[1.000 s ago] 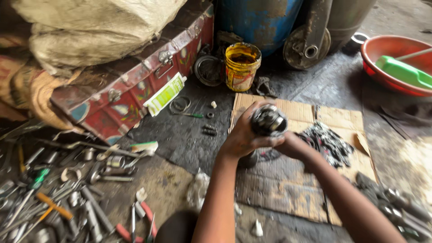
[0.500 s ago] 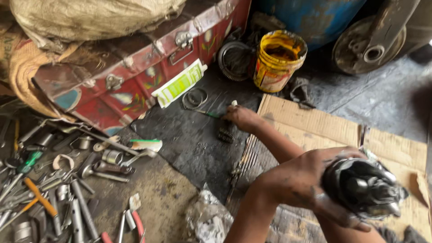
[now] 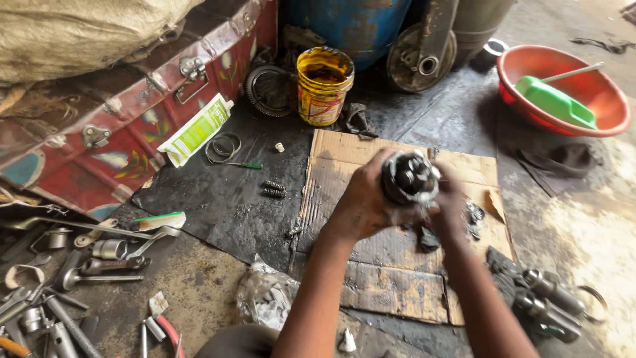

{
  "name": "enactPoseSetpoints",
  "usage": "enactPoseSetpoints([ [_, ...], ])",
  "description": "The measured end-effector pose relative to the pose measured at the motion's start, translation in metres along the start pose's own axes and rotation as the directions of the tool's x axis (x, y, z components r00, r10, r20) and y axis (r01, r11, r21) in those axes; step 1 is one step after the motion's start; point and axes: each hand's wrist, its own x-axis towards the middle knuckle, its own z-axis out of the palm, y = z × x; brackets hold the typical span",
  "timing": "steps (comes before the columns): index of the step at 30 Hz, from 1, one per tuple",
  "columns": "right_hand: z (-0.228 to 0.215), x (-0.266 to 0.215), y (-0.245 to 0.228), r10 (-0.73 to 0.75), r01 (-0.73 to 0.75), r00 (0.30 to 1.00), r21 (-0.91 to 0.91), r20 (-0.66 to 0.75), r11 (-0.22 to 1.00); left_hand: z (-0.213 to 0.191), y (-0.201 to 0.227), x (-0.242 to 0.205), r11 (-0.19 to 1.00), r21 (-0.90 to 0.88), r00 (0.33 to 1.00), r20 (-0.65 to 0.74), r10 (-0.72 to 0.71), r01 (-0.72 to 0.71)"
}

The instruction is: The person cleans grease off a CV axle joint using a cloth and wipes the component while sitting on the floor.

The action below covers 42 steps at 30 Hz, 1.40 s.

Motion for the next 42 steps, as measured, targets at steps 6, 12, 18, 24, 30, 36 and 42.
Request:
enactPoseSetpoints([
  [6, -0.012, -0.081, -0.184, -0.415, 0.404, 0.909, -0.146, -0.049, 0.903, 0.030, 0.016, -0.008, 0.966, 0.253, 0.960, -0.253, 0.119, -0.053],
  [12, 0.038, -0.104, -0.235, -0.593, 0.544, 0.804, -0.473, 0.056, 0.693, 0.041, 0.023, -0.017, 0.974, 0.216, 0.963, -0.244, 0.115, -0.062],
  [18, 0.045, -0.106, -0.224, -0.673, 0.573, 0.736, -0.594, 0.070, 0.565, 0.041, 0.025, -0.017, 0.973, 0.210, 0.950, -0.272, 0.152, -0.095],
  [24, 0.042, -0.103, -0.218, -0.671, 0.573, 0.726, -0.668, 0.147, 0.474, 0.049, 0.016, -0.015, 0.969, 0.233, 0.948, -0.281, 0.151, -0.085],
  [30, 0.040, -0.104, -0.214, -0.703, 0.564, 0.702, -0.690, 0.111, 0.454, 0.057, 0.012, -0.012, 0.955, 0.293, 0.941, -0.308, 0.142, -0.048],
  [36, 0.046, -0.105, -0.213, -0.711, 0.552, 0.701, -0.674, 0.055, 0.491, 0.056, 0.012, -0.012, 0.947, 0.318, 0.931, -0.333, 0.151, -0.040],
  [42, 0.049, -0.108, -0.220, -0.682, 0.523, 0.731, -0.660, 0.021, 0.540, 0.056, 0.013, -0.016, 0.943, 0.325, 0.923, -0.337, 0.187, -0.073],
])
